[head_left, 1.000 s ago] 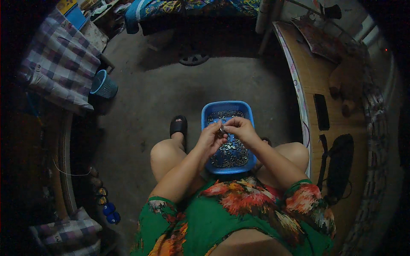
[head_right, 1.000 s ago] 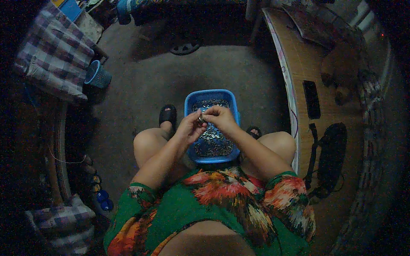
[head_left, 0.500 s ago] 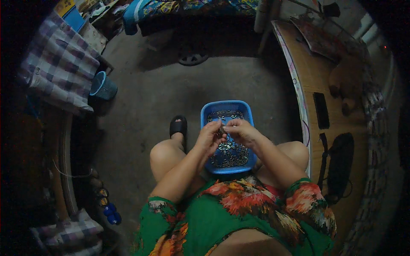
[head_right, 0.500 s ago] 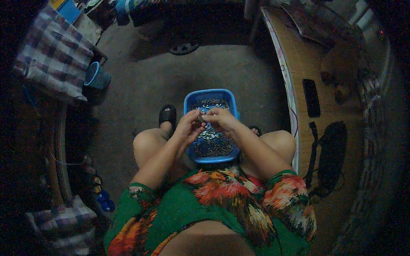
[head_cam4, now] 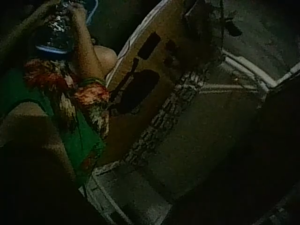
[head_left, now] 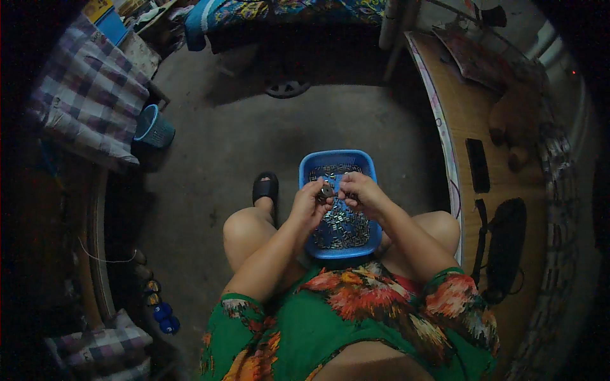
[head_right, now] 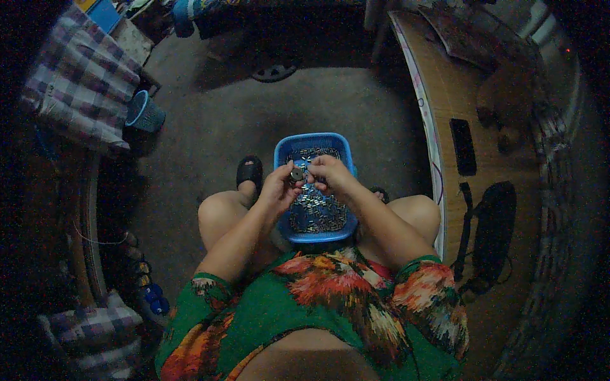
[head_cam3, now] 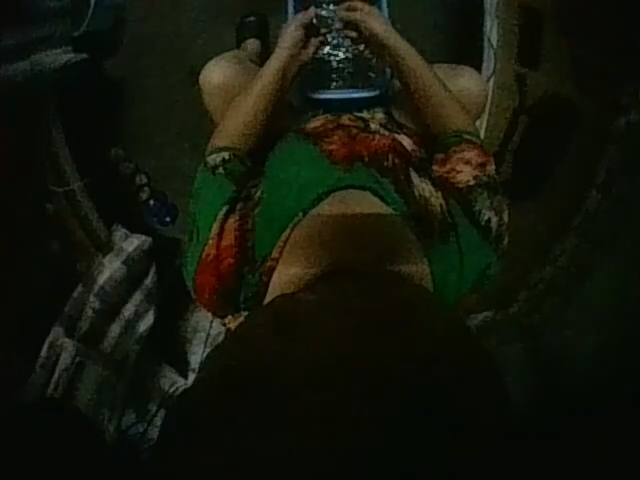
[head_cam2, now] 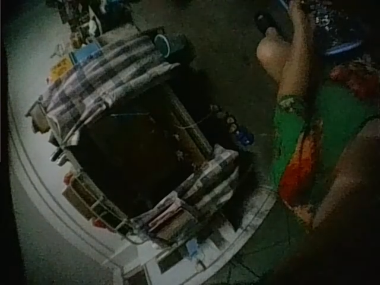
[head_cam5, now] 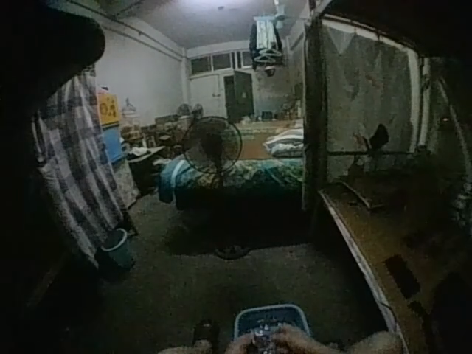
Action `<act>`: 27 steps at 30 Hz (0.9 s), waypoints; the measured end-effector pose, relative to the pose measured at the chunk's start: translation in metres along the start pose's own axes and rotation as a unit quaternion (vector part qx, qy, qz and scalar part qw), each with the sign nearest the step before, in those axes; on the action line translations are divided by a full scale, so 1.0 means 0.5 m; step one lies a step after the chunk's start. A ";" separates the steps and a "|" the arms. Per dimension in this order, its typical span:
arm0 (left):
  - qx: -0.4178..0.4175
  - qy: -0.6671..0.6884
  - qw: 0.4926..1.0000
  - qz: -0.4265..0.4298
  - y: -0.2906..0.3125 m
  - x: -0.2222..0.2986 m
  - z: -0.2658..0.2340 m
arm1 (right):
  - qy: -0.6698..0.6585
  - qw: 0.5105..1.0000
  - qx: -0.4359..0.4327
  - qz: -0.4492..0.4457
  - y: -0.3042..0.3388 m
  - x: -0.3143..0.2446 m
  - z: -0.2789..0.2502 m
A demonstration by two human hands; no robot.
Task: Sorting and inspecting small metal hardware components like screws and nuts from a plastic basket.
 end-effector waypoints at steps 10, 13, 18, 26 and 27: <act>-0.011 -0.039 0.999 0.013 -0.013 -0.012 -0.011 | -0.056 0.997 -0.026 0.042 -0.002 0.009 -0.006; -0.002 -0.048 0.999 0.010 -0.006 -0.010 -0.007 | -0.086 0.995 -0.021 0.051 0.004 0.003 -0.001; -0.007 -0.054 0.998 0.015 0.002 -0.005 0.000 | -0.075 0.995 -0.028 0.063 -0.007 0.013 -0.009; -0.010 -0.023 1.000 -0.009 -0.002 -0.012 0.002 | 0.046 0.999 0.006 0.005 -0.009 0.016 -0.009; -0.010 -0.023 1.000 -0.009 -0.003 -0.013 0.001 | 0.046 0.999 0.006 0.005 -0.008 0.016 -0.007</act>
Point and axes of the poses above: each hand's wrist, its own y-axis away from the middle knuckle, its own z-axis out of the palm, x = y × z, the point moved 2 cm from there along -y, towards the middle knuckle, and after that the axes turned 11 degrees about x, right-handed, at the moved point
